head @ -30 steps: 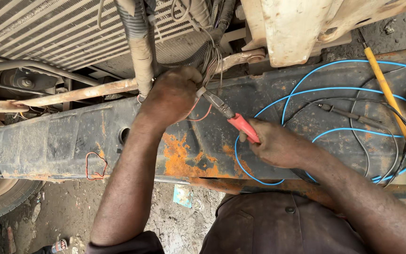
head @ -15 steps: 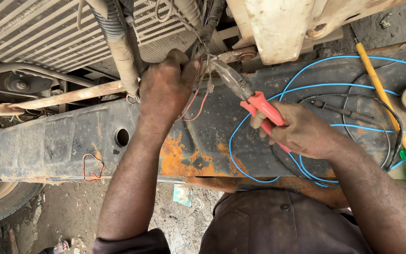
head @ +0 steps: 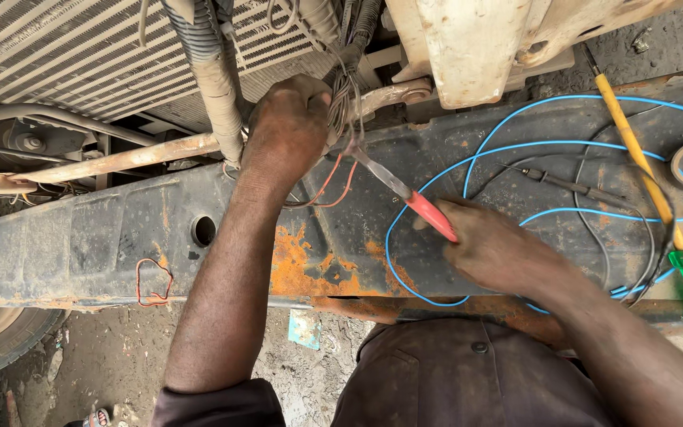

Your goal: The person works on a vehicle's wiring harness near the radiator, using pliers to strip insulation and manipulate wires. The person repeatedly handles the same wire bundle, cutting and adjusting connections while tools and tape lie nearby.

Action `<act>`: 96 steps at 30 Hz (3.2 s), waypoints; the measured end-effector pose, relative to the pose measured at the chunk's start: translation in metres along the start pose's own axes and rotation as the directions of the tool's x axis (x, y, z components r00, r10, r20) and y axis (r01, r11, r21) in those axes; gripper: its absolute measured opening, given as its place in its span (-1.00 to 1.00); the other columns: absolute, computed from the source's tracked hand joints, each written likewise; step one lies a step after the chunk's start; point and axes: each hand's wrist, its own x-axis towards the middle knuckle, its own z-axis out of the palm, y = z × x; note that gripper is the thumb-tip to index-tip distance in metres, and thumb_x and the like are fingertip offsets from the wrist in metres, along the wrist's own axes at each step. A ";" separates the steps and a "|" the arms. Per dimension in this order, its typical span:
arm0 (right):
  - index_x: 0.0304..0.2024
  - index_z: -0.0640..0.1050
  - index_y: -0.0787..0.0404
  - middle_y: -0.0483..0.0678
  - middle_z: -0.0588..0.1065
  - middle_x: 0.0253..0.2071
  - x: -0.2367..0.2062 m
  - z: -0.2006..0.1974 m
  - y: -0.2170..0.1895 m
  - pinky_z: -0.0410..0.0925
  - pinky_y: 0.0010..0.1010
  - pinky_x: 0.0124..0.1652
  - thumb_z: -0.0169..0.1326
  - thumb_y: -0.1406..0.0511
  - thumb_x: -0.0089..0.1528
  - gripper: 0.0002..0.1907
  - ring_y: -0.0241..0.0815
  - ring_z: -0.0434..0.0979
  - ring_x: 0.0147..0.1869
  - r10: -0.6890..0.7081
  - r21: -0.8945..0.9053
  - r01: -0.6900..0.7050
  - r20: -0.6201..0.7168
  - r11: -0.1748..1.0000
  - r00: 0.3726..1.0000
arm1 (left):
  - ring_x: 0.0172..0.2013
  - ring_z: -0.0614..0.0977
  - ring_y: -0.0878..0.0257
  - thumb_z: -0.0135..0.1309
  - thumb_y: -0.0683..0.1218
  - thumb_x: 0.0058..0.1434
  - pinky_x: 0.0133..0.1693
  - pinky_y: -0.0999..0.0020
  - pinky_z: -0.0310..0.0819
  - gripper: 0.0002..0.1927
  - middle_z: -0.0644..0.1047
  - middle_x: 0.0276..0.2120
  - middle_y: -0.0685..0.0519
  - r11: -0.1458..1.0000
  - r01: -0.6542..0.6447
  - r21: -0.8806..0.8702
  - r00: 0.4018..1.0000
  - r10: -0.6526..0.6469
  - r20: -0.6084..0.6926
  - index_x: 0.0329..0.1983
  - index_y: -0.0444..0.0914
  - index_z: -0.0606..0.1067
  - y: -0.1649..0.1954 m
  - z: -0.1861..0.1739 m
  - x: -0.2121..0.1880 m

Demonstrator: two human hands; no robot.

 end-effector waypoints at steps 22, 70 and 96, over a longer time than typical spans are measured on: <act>-0.04 0.58 0.41 0.14 0.61 -0.17 0.141 0.033 -0.027 0.56 -0.41 -0.21 0.24 0.30 0.31 -0.71 -0.13 0.68 -0.15 -0.102 0.595 0.479 -0.554 0.646 0.826 | -0.49 0.66 0.22 0.17 -0.02 0.24 -0.35 0.29 0.71 -0.58 0.63 -0.24 -0.14 0.970 0.110 -0.217 0.986 -0.079 0.146 0.06 -0.37 0.47 0.007 -0.016 -0.009; -0.08 0.56 0.35 0.05 0.63 -0.28 0.136 0.010 -0.026 0.65 -0.36 -0.19 0.07 0.23 0.31 -0.71 -0.17 0.72 -0.23 -0.065 0.914 0.147 -0.132 0.378 0.989 | -0.31 0.69 0.09 0.19 -0.04 0.29 -0.19 0.14 0.61 -0.78 0.60 -0.34 -0.14 0.916 -0.263 0.302 0.960 0.281 -0.016 -0.25 -0.31 0.60 -0.033 0.027 0.013; -0.14 0.55 0.27 -0.04 0.59 -0.45 0.138 0.009 -0.044 0.57 -0.52 -0.44 0.02 0.19 0.36 -0.74 -0.28 0.66 -0.45 -0.021 0.639 0.132 -0.178 0.757 0.984 | -0.41 0.64 0.30 -0.15 -0.25 0.39 -0.34 0.46 0.66 -0.74 0.64 -0.31 -0.09 0.667 0.130 -0.734 0.991 -0.067 0.114 -0.02 -0.37 0.55 0.003 0.003 0.039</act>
